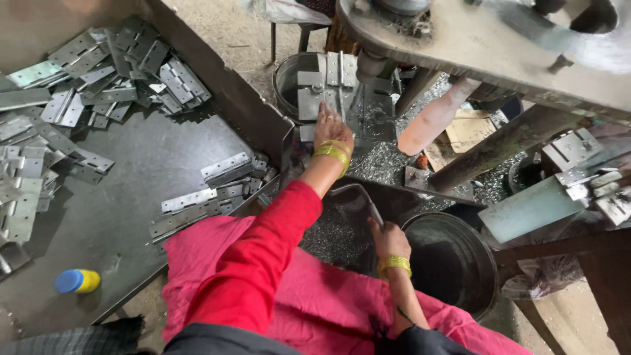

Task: The person operates a drill press to process small metal plates. They pick up each plate, place it under the drill, activate the machine, and then remove the processed plate to a pile.

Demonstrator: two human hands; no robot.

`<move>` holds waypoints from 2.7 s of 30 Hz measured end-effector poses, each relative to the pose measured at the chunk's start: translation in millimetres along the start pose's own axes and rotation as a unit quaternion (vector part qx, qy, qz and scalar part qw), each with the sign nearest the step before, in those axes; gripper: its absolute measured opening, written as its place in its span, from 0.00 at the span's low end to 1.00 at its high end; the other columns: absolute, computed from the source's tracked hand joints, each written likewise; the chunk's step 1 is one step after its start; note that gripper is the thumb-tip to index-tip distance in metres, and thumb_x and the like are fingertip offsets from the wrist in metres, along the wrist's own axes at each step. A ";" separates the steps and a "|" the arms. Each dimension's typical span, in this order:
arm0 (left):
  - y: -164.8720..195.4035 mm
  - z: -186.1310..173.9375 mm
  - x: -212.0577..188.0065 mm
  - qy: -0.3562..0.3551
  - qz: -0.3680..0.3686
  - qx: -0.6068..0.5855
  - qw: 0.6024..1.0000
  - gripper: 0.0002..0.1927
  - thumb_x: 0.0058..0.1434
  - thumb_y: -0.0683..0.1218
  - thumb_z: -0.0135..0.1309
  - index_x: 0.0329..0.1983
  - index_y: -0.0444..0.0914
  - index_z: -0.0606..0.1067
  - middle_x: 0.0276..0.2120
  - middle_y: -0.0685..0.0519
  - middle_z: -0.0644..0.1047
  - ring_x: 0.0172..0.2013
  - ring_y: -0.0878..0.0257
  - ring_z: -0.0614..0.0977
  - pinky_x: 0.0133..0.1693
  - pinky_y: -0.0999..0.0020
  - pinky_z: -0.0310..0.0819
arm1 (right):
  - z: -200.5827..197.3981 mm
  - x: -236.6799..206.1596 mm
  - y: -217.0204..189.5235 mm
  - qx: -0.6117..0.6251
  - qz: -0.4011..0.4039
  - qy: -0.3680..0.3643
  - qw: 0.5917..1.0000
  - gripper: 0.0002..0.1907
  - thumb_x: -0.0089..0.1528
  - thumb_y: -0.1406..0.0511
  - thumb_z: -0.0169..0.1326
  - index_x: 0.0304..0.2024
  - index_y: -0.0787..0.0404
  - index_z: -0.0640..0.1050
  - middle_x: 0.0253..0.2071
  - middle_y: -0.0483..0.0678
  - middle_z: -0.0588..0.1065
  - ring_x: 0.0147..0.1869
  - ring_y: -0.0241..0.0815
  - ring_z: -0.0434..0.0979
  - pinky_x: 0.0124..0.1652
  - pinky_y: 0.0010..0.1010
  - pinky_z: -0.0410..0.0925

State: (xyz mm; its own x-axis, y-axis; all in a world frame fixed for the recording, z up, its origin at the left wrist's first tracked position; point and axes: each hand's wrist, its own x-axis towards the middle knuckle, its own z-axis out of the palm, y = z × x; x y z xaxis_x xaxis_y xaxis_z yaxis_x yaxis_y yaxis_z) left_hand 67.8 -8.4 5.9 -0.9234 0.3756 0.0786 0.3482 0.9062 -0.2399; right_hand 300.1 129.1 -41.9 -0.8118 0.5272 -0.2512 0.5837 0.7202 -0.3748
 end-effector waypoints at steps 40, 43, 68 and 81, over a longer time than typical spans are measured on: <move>-19.3 -38.4 46.8 -0.046 -0.023 -0.065 0.997 0.28 0.70 0.49 0.35 0.71 0.34 0.64 0.74 0.43 0.56 0.74 0.45 0.49 0.71 0.49 0.32 | -4.9 -6.9 -7.5 -0.004 0.002 -0.008 1.000 0.34 0.60 0.37 0.49 0.41 0.59 0.83 0.42 0.61 0.80 0.52 0.63 0.79 0.50 0.51 0.71; -25.2 -36.1 47.3 -0.043 -0.016 -0.070 0.996 0.26 0.71 0.49 0.34 0.69 0.34 0.65 0.74 0.44 0.56 0.74 0.47 0.50 0.71 0.50 0.33 | -13.7 -10.1 -7.4 -0.016 0.009 -0.014 1.000 0.33 0.62 0.38 0.49 0.42 0.59 0.83 0.42 0.61 0.81 0.52 0.63 0.80 0.49 0.50 0.71; 75.4 -67.6 -9.2 0.173 0.067 -0.162 0.969 0.16 0.61 0.40 0.51 0.53 0.35 0.76 0.51 0.41 0.78 0.51 0.48 0.81 0.52 0.50 0.75 | -44.9 -28.6 -25.5 0.038 -0.088 0.103 0.990 0.26 0.63 0.45 0.51 0.55 0.51 0.77 0.45 0.58 0.81 0.51 0.62 0.81 0.48 0.51 0.71; -2.0 -63.2 -16.2 0.012 -0.168 -0.374 0.912 0.15 0.69 0.44 0.45 0.48 0.35 0.81 0.52 0.39 0.80 0.56 0.46 0.80 0.58 0.56 0.74 | -43.2 -26.9 -27.3 0.014 -0.101 0.126 0.987 0.29 0.64 0.45 0.50 0.58 0.56 0.76 0.45 0.60 0.81 0.50 0.62 0.81 0.47 0.50 0.72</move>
State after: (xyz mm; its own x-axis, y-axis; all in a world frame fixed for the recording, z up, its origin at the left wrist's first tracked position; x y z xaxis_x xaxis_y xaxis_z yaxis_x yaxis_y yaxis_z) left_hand 92.3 -4.0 66.3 -0.9976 0.0486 0.0494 0.0674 0.8466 0.5280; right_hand 306.7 114.7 13.6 -0.8792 0.4727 0.0591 0.4078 0.8109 -0.4197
